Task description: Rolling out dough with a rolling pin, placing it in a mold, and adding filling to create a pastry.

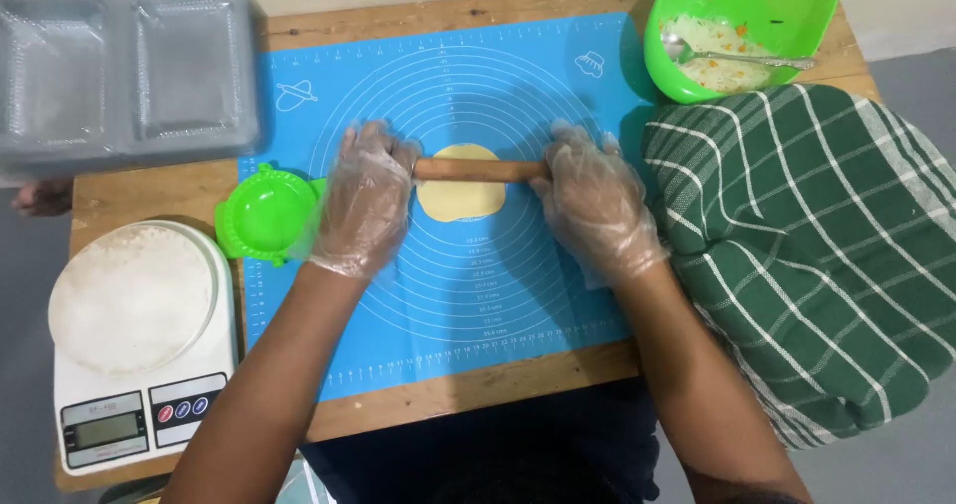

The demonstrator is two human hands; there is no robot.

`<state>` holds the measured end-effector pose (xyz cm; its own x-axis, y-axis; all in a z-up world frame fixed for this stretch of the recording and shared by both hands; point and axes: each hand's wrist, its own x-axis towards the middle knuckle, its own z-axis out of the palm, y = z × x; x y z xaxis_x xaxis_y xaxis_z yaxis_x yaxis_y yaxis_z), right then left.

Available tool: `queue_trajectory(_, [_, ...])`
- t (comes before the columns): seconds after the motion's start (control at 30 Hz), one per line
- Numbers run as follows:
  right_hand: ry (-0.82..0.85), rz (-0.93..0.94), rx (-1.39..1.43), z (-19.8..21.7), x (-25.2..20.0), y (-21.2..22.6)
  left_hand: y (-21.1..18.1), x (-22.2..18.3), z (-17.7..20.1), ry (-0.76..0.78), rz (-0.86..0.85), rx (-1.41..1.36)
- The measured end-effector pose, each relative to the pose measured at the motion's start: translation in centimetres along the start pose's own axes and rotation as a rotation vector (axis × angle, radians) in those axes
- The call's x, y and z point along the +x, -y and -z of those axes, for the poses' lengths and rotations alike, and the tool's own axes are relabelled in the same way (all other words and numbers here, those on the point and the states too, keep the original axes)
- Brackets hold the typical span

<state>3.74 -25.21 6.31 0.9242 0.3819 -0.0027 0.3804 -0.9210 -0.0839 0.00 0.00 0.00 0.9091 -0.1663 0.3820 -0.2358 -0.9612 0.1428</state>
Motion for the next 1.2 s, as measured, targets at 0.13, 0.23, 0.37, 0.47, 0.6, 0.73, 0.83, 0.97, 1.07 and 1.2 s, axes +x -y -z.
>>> queue_trajectory(0.13, [-0.059,-0.039,0.013,0.4,2.1,1.0,0.6,0.8,-0.7,0.058,0.023,-0.051])
queue_trajectory(0.23, [-0.007,-0.043,0.094,0.2,2.9,1.1,-0.4,1.0,0.2,0.066,0.031,-0.098])
queue_trajectory(0.37, [0.044,0.032,-0.031,-1.0,3.1,1.2,-1.9,1.4,2.5,0.103,0.031,-0.004])
queue_trajectory(0.47, [0.073,0.051,-0.078,-0.7,2.2,1.5,-2.2,1.4,3.0,0.189,0.027,0.059])
queue_trajectory(0.6, [0.102,0.083,-0.153,0.5,0.1,2.0,-1.4,0.9,1.6,0.254,0.035,0.018])
queue_trajectory(0.73, [0.107,0.085,-0.122,1.1,-1.8,2.5,-1.2,0.4,1.6,0.298,0.026,0.000])
queue_trajectory(0.83, [0.148,0.049,-0.158,0.5,-3.1,2.6,-0.9,-0.1,0.8,0.241,-0.019,0.018])
queue_trajectory(0.97, [0.188,0.035,-0.211,0.9,-4.4,3.2,-0.9,-0.4,0.4,0.233,-0.036,0.050])
queue_trajectory(1.07, [0.214,0.031,-0.202,1.3,-5.3,3.7,-0.8,-0.5,0.2,0.256,-0.036,0.085])
queue_trajectory(1.2, [0.223,0.025,-0.139,0.4,-6.2,3.5,0.0,-1.9,-1.8,0.173,-0.078,0.184])
